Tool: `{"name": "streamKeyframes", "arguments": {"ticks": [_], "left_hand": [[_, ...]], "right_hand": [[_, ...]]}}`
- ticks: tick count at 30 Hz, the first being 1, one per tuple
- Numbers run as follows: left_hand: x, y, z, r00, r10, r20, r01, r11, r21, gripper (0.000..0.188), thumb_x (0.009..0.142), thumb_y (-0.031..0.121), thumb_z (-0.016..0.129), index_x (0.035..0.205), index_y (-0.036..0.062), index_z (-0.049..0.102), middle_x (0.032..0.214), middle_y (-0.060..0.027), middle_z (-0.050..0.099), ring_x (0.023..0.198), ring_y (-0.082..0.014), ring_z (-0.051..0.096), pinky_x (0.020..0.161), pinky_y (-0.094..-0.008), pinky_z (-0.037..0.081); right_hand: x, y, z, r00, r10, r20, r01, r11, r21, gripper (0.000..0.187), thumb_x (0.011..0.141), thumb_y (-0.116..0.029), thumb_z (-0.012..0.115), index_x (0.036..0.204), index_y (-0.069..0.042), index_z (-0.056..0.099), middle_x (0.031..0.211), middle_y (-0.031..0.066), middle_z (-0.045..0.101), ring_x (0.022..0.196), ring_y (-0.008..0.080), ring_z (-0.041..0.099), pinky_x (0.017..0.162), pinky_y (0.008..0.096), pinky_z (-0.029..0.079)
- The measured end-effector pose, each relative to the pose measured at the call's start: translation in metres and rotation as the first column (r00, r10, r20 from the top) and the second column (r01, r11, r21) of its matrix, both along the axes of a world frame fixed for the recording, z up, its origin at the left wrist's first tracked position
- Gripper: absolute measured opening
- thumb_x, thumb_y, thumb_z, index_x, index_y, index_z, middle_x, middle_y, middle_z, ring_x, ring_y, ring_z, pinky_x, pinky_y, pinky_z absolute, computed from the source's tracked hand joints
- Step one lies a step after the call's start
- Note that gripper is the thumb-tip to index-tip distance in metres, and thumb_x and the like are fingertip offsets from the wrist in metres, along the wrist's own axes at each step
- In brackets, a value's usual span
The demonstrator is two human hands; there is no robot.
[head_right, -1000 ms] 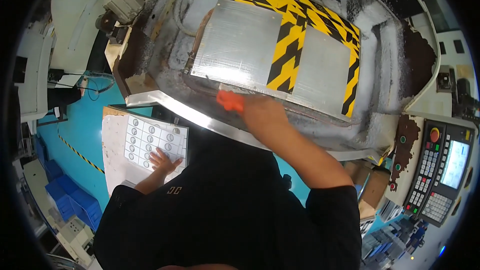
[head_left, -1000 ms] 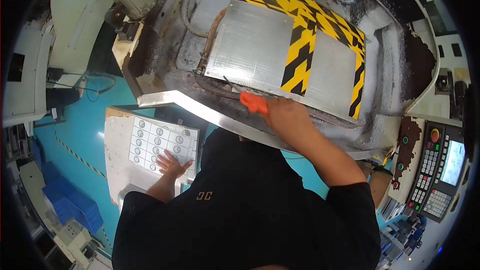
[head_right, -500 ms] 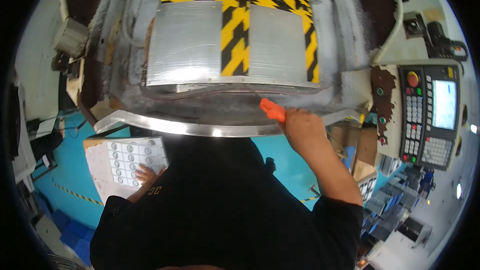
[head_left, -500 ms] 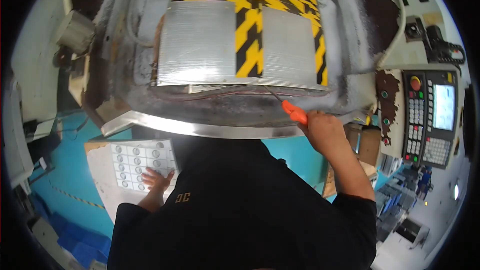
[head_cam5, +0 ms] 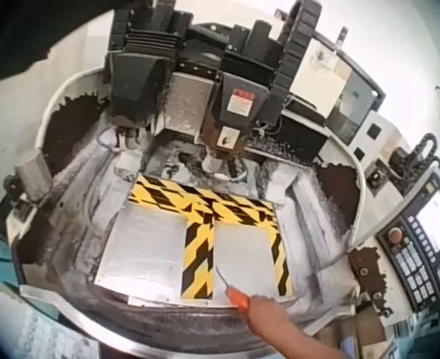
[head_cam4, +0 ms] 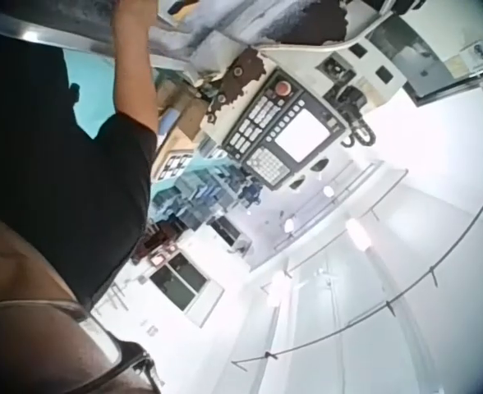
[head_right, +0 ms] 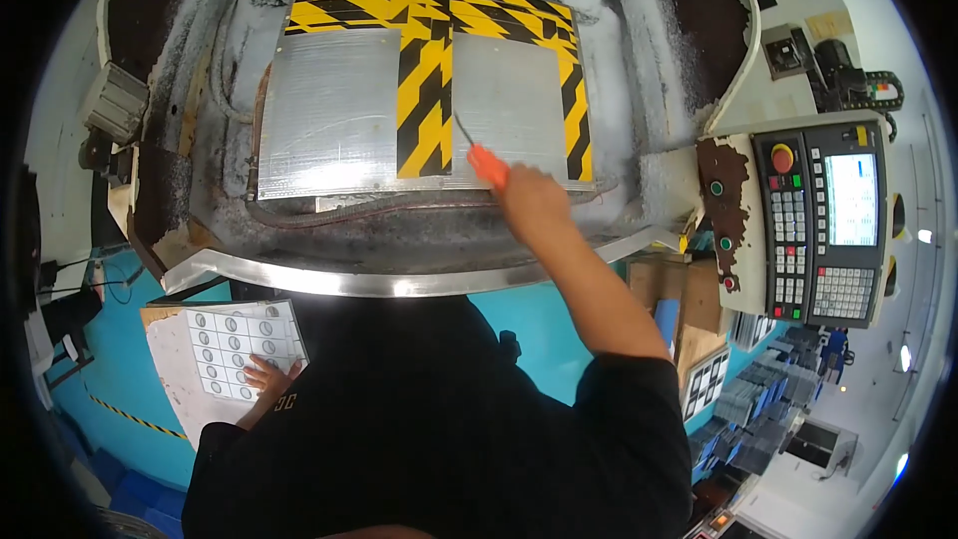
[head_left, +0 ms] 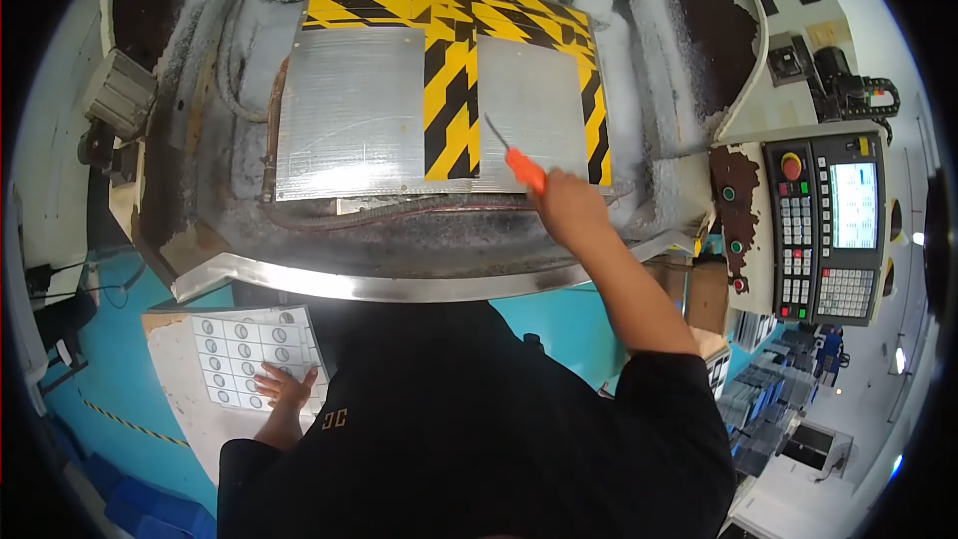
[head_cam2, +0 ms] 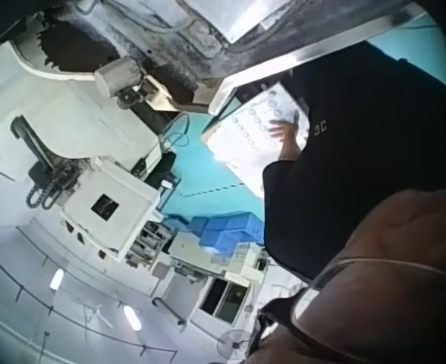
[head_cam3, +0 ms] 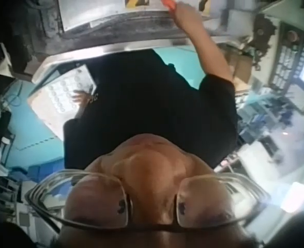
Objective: The person cleans a machine bed with an air gun, removes finished sheets by hand, and places new sheets onto the bed. After pressing a button, they walk to another machine and repeat the process with different sheets.
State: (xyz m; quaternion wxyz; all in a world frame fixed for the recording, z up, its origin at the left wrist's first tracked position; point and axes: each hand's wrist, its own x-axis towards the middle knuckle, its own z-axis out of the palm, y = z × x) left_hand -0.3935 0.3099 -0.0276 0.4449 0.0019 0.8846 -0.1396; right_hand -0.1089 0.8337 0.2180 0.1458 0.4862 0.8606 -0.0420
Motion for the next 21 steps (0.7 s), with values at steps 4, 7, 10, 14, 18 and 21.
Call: {"name": "streamKeyframes", "arguments": {"ticks": [4,7,10,14,18,21], "left_hand": [[0.0,0.005,0.003,1.0,0.018,0.02,-0.018,1.0,0.001,0.14,0.072,0.07,0.071,0.145,0.0169,-0.036,0.152,-0.024,-0.036,0.142,-0.0471,-0.028,0.113,-0.0672,0.006],[-0.002,0.005,0.009,0.999,0.025,0.043,-0.026,0.999,0.027,0.139,0.073,0.068,0.072,0.146,0.0167,-0.035,0.152,-0.0242,-0.036,0.142,-0.0472,-0.028,0.113,-0.0669,0.006],[-0.002,0.003,0.008,1.0,0.025,0.017,-0.026,0.999,0.023,0.139,0.073,0.068,0.072,0.146,0.0166,-0.035,0.152,-0.0241,-0.036,0.142,-0.0474,-0.028,0.113,-0.0669,0.007],[-0.001,-0.007,0.005,0.998,0.056,0.017,-0.057,0.997,0.05,0.14,0.072,0.068,0.073,0.146,0.0164,-0.034,0.152,-0.0243,-0.036,0.142,-0.0479,-0.028,0.113,-0.067,0.007],[-0.004,-0.002,0.0,0.999,0.031,0.014,-0.031,0.999,0.043,0.142,0.069,0.07,0.074,0.147,0.0169,-0.034,0.152,-0.0246,-0.035,0.142,-0.0483,-0.027,0.113,-0.0669,0.006],[-0.003,0.0,0.01,1.0,0.008,0.018,-0.009,1.0,0.018,0.141,0.07,0.072,0.071,0.147,0.0152,-0.032,0.154,-0.0269,-0.03,0.142,-0.0509,-0.023,0.112,-0.0685,0.007]], "right_hand": [[-0.023,0.076,-0.02,0.99,-0.116,-0.083,0.125,0.986,0.114,0.041,0.092,-0.04,0.061,0.1,0.0,0.06,0.096,0.0233,0.068,0.089,0.0413,0.067,0.078,0.0504,0.054],[0.018,0.114,-0.022,0.963,-0.251,-0.099,0.26,0.962,0.088,0.043,0.092,-0.042,0.06,0.102,-0.001,0.061,0.101,0.0233,0.069,0.093,0.0419,0.067,0.081,0.0512,0.053],[0.05,0.098,0.002,0.94,-0.336,0.06,0.331,0.94,0.085,0.037,0.09,-0.035,0.062,0.109,-0.004,0.063,0.107,0.0187,0.069,0.1,0.0365,0.067,0.087,0.0474,0.053],[0.089,0.03,0.025,0.921,-0.214,0.324,0.239,0.97,-0.037,0.044,0.089,-0.046,0.063,0.102,-0.004,0.066,0.104,0.0206,0.07,0.099,0.039,0.067,0.086,0.0492,0.053],[0.095,0.04,0.027,0.919,-0.336,0.207,0.339,0.94,0.02,0.044,0.089,-0.045,0.064,0.101,-0.003,0.066,0.1,0.0228,0.069,0.096,0.0405,0.067,0.083,0.0503,0.052],[-0.001,-0.013,0.041,1.0,0.023,0.01,-0.02,0.976,-0.218,0.042,0.091,-0.044,0.062,0.1,-0.002,0.065,0.096,0.0248,0.068,0.093,0.0419,0.066,0.08,0.0505,0.052]]}}
